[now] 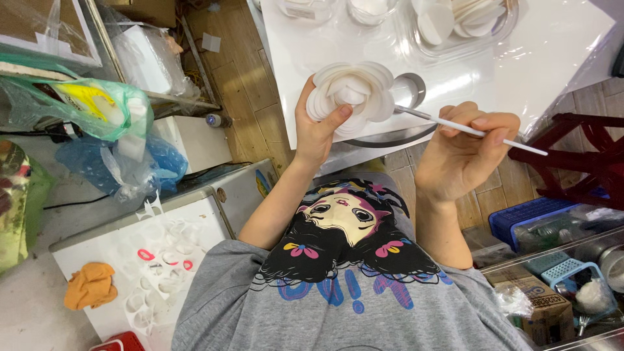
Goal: The person uses a thin white stick to shape and smooth a white circular object on a white tray, then picks up a layered white flower-like object and continues to refine its petals with the stick. The person handles the flower and the stick throughout, working on a cluttered tabletop with various craft supplies.
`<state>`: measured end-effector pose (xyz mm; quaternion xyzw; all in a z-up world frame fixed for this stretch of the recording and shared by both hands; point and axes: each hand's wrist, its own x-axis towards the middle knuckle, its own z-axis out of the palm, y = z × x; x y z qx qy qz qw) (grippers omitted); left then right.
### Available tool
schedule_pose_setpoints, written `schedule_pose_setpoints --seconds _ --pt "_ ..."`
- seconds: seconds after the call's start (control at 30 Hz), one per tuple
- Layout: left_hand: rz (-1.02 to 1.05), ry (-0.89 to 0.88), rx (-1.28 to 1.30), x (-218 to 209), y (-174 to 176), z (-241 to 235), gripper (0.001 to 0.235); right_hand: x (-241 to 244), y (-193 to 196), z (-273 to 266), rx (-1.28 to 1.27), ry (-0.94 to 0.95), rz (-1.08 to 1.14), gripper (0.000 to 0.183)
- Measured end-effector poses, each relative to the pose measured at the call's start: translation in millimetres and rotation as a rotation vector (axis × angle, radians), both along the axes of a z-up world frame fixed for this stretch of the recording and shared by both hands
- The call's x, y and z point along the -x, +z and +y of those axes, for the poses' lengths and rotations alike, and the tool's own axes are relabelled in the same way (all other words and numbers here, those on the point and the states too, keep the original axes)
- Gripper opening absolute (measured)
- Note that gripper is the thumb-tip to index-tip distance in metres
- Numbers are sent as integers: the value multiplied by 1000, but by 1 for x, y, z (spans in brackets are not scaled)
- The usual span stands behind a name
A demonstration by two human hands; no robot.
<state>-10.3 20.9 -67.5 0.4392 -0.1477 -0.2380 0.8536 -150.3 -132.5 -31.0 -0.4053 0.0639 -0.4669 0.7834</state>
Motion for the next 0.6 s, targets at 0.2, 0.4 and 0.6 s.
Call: schedule_pose_setpoints --seconds 0.2,0.4,0.6 --pt "-18 -23 -45 5 9 -3 59 -5 12 -5 122 -92 -4 30" --pt "-180 -42 -227 10 33 -7 58 -17 34 -38 749 -291 121 38" --pt "-271 -57 -296 19 59 -2 60 -10 49 -39 952 -260 215 47"
